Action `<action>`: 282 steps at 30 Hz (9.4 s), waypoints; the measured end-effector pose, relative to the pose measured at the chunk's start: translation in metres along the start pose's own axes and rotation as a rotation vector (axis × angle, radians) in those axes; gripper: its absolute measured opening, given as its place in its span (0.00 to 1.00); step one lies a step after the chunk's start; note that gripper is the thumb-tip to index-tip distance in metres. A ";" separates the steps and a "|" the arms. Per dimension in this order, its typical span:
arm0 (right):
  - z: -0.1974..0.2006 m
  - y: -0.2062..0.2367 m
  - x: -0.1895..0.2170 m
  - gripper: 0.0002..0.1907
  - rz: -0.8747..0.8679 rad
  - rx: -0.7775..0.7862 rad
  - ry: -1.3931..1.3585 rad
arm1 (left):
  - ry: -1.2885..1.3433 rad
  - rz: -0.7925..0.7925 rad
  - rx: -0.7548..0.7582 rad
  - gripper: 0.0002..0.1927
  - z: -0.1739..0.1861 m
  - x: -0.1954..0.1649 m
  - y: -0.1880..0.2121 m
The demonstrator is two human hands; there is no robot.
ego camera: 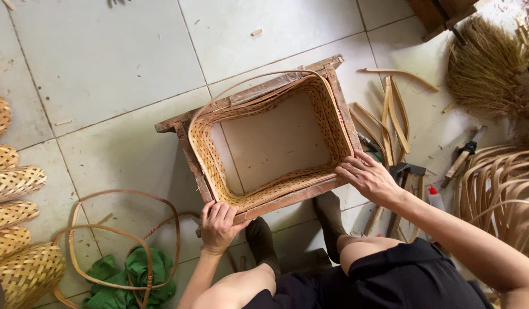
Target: The person assembles a rectangular basket by fitting a woven basket body into a wooden mold, then adds and secures bamboo strips along the rim. They use a hammer to tap the strips into place and a pair of scissors to trim excess material.
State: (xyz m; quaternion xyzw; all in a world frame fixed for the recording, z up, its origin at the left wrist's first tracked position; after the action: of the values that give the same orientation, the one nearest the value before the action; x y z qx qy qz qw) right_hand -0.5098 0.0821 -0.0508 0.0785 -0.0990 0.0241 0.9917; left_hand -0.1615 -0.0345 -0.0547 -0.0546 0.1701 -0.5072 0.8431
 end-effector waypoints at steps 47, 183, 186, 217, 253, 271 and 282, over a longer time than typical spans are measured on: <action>0.037 -0.276 0.044 0.17 0.106 -0.424 -0.040 | 0.074 0.014 -0.018 0.26 -0.002 -0.008 0.012; 0.017 -0.139 -0.051 0.41 -0.391 0.068 0.804 | 0.193 -0.066 0.028 0.08 -0.064 0.010 -0.219; 0.039 -0.140 -0.045 0.43 -0.299 -0.071 0.698 | 0.129 -0.080 -0.017 0.08 -0.064 0.006 -0.219; -0.066 -0.093 0.139 0.15 0.378 0.470 -0.542 | -0.206 -0.069 -0.038 0.49 -0.136 0.051 -0.244; -0.052 -0.133 0.127 0.21 0.385 0.462 -0.609 | -0.250 -0.222 -0.066 0.34 -0.131 0.055 -0.278; -0.031 -0.112 0.116 0.23 0.333 0.359 -0.592 | 0.294 -0.381 1.018 0.10 -0.085 0.063 -0.060; -0.044 -0.113 0.110 0.17 0.283 0.352 -0.597 | 0.129 -0.367 1.130 0.04 -0.105 0.055 -0.055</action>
State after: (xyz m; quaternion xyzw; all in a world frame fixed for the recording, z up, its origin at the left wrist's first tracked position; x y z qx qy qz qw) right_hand -0.3865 -0.0190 -0.0883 0.2370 -0.3880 0.1538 0.8773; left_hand -0.2202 -0.1003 -0.1510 0.4049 -0.0876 -0.6586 0.6282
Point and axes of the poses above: each hand's wrist, its own y-axis away from the middle knuckle, its own z-axis out of the back of the hand, x = y × z, the point moved 8 cm from there along -y, towards the middle knuckle, and after that the axes turned 10 degrees about -z, right-handed, at the moved point
